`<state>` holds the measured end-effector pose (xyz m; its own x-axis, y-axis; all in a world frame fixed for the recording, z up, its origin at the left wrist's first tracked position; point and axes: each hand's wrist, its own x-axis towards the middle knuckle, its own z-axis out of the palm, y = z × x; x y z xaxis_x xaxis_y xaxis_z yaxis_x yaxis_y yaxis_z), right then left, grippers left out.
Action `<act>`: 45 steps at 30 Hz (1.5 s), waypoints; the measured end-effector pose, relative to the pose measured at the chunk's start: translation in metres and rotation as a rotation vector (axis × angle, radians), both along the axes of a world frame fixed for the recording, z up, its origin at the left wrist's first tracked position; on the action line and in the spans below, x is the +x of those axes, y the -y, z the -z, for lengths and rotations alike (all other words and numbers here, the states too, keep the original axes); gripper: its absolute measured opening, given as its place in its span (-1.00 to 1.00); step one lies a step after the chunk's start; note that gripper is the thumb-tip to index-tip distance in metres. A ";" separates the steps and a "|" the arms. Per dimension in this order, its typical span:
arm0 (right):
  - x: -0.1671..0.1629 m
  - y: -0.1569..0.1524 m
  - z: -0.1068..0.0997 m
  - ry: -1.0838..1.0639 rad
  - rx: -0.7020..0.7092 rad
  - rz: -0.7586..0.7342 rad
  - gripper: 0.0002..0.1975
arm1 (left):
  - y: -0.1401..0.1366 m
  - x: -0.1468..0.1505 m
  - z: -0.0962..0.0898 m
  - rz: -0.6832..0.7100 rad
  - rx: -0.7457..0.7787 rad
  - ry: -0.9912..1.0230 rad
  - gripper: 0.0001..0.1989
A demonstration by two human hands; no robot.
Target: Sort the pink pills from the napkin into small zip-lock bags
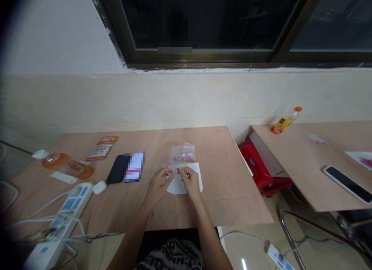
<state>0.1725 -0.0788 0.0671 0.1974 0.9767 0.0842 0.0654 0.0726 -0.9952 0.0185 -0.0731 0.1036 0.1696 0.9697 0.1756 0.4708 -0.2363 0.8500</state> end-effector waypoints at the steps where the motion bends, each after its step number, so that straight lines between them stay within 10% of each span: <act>1: 0.000 -0.002 0.002 -0.058 -0.019 0.012 -0.58 | -0.002 -0.005 0.004 -0.063 -0.072 0.058 -0.76; 9: -0.003 -0.010 0.026 -0.384 -0.241 0.058 -0.50 | -0.015 -0.013 0.019 -0.129 -0.426 0.442 -0.42; 29: -0.022 -0.023 0.038 -0.964 -0.342 0.037 -0.75 | -0.018 -0.014 -0.014 -0.063 -0.278 0.474 -0.61; 45: -0.026 -0.023 0.037 -1.001 -0.448 -0.043 -0.65 | -0.027 -0.017 -0.005 -0.074 -0.268 0.278 -0.54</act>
<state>0.1464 -0.0563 0.0302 -0.0561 0.8864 -0.4595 -0.7806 -0.3259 -0.5333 0.0019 -0.0457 0.1088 0.0787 0.9953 -0.0558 0.2210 0.0372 0.9746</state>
